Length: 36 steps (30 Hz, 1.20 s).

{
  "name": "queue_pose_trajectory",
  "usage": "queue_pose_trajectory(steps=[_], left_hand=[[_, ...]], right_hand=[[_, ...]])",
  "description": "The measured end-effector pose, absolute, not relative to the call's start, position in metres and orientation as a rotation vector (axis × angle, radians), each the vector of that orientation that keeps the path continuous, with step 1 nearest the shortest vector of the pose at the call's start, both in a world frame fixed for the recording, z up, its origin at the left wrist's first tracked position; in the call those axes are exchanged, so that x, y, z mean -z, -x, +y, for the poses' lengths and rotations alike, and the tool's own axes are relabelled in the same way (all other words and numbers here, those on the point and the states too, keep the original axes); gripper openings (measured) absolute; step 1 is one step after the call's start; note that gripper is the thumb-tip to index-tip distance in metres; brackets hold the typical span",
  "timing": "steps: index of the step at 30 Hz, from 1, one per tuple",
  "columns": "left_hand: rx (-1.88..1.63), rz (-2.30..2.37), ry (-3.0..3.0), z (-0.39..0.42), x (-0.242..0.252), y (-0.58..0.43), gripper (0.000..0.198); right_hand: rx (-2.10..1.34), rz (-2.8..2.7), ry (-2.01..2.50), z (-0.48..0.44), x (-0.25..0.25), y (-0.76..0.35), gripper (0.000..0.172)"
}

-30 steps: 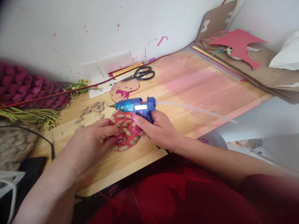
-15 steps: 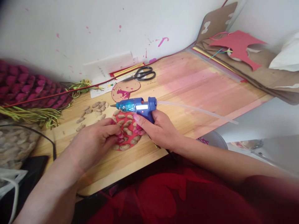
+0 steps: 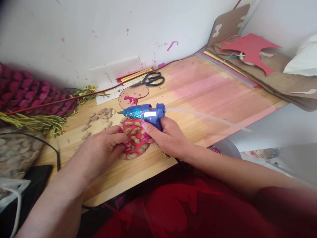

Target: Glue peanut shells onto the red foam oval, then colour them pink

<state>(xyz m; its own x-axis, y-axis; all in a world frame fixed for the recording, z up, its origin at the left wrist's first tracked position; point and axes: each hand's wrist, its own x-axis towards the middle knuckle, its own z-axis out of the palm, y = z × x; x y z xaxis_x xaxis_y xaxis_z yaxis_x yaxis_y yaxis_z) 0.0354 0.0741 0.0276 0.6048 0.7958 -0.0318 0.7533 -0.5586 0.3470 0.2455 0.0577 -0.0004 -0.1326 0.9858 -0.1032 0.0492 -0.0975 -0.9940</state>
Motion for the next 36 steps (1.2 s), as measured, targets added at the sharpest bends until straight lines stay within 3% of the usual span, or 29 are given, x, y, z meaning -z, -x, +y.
queue_pose_trajectory(steps=[17, 21, 26, 29, 36], left_hand=[[-0.22, 1.336, -2.457, 0.068, -0.046, -0.034, 0.023], [-0.433, 1.391, -2.422, 0.051, -0.045, -0.023, 0.028], [-0.877, 1.558, -2.603, 0.005, -0.002, -0.025, 0.04], [-0.784, 1.726, -2.672, -0.018, 0.021, -0.037, 0.051], [-0.566, 1.92, -2.692, -0.025, 0.022, -0.058, 0.043]], right_hand=[[-1.414, -1.213, 1.183, 0.059, 0.004, -0.244, 0.028], [-1.439, -1.167, 1.14, 0.06, 0.01, -0.244, 0.029], [-1.426, -1.156, 1.122, 0.062, 0.015, -0.243, 0.034], [-1.422, -1.16, 1.12, 0.063, 0.016, -0.243, 0.035], [-1.41, -1.188, 1.095, 0.063, 0.021, -0.245, 0.037]])
